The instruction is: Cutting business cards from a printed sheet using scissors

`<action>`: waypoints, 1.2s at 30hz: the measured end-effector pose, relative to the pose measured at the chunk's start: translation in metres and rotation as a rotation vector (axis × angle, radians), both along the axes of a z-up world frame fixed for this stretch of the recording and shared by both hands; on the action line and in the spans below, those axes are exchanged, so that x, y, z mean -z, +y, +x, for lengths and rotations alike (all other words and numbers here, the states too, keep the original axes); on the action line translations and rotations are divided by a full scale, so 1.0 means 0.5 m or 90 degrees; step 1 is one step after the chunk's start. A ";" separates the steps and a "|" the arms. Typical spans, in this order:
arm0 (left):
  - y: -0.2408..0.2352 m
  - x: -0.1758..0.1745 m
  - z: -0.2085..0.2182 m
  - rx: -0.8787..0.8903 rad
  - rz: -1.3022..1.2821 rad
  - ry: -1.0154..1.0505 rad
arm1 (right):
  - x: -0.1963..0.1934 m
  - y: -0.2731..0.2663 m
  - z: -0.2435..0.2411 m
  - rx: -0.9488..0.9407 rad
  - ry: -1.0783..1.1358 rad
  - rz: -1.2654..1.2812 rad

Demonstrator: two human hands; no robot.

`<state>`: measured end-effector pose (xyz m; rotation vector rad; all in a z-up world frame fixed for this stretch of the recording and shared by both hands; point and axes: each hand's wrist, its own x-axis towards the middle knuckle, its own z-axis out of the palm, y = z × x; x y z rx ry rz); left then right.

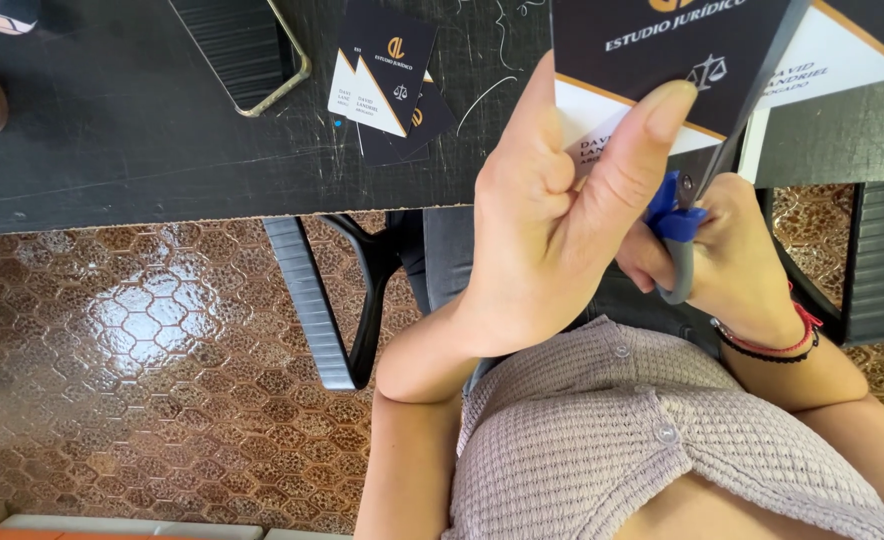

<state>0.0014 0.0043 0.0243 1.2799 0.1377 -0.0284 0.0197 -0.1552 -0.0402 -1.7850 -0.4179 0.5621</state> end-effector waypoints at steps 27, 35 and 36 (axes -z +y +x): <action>-0.010 0.024 -0.003 0.024 0.079 -0.027 | -0.004 0.009 0.012 0.062 0.001 0.036; 0.000 0.028 -0.007 0.032 0.078 -0.024 | 0.023 -0.002 0.011 0.056 0.019 -0.004; 0.001 0.031 -0.006 0.032 0.037 -0.023 | 0.018 0.001 0.013 0.037 0.008 -0.012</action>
